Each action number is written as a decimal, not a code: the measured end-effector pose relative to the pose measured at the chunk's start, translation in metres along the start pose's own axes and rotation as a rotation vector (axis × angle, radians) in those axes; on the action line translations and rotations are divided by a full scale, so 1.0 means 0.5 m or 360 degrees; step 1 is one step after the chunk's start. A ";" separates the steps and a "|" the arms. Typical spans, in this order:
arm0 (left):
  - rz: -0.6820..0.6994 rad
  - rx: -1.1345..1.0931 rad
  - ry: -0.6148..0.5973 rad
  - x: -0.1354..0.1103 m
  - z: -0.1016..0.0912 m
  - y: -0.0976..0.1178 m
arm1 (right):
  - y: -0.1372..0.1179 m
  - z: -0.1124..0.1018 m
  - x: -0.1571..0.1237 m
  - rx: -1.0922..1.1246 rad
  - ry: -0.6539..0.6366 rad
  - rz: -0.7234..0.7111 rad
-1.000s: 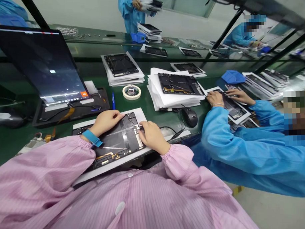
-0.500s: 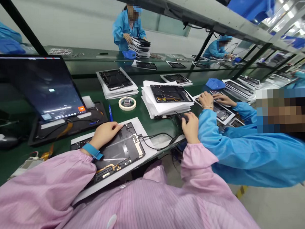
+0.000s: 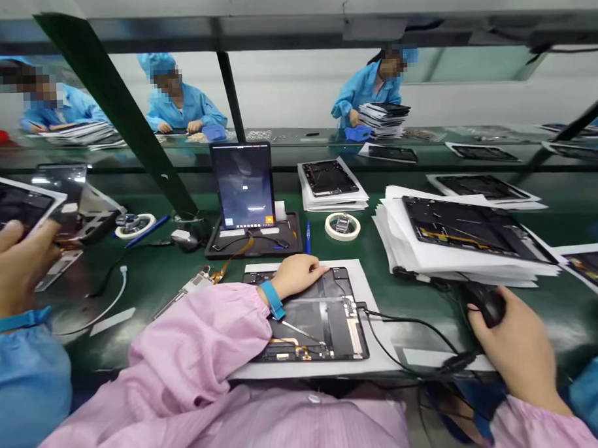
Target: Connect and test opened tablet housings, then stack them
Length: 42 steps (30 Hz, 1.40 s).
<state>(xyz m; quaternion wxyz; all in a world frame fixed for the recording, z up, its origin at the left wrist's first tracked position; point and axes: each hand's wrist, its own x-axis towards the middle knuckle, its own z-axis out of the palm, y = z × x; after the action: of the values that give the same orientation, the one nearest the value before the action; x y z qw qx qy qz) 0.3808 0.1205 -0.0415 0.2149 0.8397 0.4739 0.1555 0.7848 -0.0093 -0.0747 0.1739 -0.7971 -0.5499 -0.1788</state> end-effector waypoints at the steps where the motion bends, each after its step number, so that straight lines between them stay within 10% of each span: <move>1: 0.0001 -0.0007 0.0001 -0.001 0.000 0.000 | -0.004 -0.005 -0.002 -0.0004 -0.0011 0.0015; 14: -0.0046 -0.0001 -0.0002 0.002 0.001 0.003 | 0.001 0.003 0.000 0.0218 0.0062 -0.0037; 20: -0.0019 0.0098 -0.0007 -0.008 -0.001 0.006 | -0.161 -0.099 -0.042 0.0501 0.0895 -0.0139; 25: -0.0009 0.0075 -0.0050 -0.006 0.003 -0.005 | -0.341 -0.120 -0.046 0.1131 -0.0856 -0.0321; 32: 0.0014 0.0057 -0.0096 -0.010 0.003 -0.007 | -0.367 -0.071 -0.018 0.1627 -0.2018 -0.0063; 35: -0.0004 0.0052 -0.0127 -0.010 0.001 -0.008 | -0.336 -0.080 0.002 0.1711 -0.2067 0.0133; 42: -0.0046 0.0060 -0.0160 -0.011 -0.004 -0.002 | -0.322 -0.146 -0.022 0.2108 -0.1001 0.0287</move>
<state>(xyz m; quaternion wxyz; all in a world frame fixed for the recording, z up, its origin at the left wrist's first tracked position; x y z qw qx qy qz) 0.3764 0.1165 -0.0408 0.2246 0.8435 0.4773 0.1011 0.6233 0.0011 -0.0030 0.4669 -0.5807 -0.4989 0.4425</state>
